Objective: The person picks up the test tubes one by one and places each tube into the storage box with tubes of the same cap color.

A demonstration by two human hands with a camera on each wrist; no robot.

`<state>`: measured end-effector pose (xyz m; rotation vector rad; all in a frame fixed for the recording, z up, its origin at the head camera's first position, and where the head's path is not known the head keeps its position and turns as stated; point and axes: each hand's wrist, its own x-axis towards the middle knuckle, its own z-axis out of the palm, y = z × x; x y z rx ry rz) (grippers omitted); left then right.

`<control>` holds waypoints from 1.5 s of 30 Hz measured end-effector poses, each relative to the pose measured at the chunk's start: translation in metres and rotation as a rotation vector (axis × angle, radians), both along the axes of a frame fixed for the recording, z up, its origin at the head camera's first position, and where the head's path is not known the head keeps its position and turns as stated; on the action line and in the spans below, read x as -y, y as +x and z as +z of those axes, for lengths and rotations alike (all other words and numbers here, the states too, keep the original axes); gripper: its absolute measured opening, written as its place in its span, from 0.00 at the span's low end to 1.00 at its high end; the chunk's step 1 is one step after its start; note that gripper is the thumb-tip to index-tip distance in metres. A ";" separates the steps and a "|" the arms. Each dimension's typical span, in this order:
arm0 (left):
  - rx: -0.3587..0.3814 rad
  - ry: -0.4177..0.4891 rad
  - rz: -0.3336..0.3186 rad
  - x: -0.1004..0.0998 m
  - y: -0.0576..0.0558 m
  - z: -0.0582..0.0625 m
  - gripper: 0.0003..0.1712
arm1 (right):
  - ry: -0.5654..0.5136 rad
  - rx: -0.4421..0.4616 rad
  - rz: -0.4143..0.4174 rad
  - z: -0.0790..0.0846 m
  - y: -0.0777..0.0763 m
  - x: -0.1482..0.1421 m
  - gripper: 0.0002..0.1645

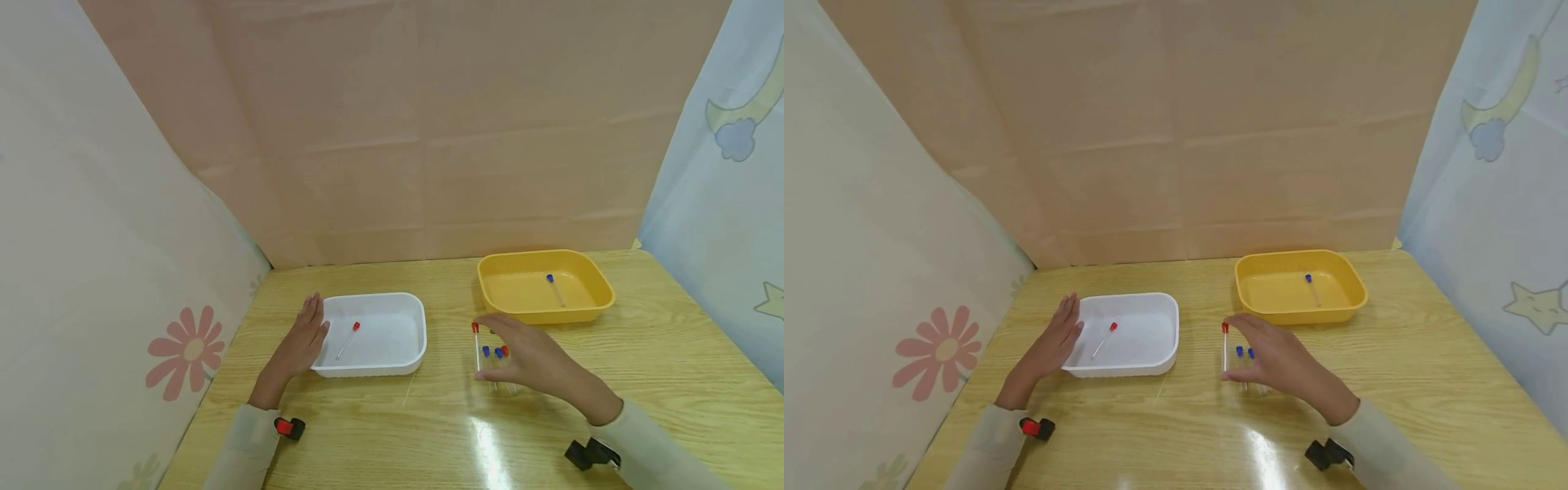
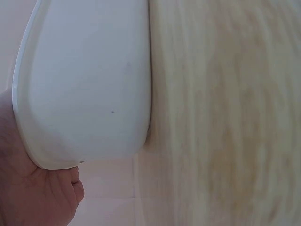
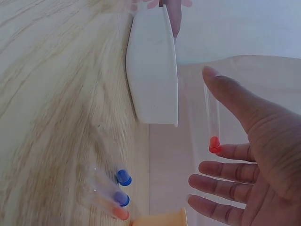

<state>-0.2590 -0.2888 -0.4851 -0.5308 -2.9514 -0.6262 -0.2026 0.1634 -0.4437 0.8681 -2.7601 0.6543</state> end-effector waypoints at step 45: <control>0.006 0.016 0.008 0.000 -0.001 0.000 0.37 | -0.029 -0.021 0.057 0.006 -0.006 0.038 0.56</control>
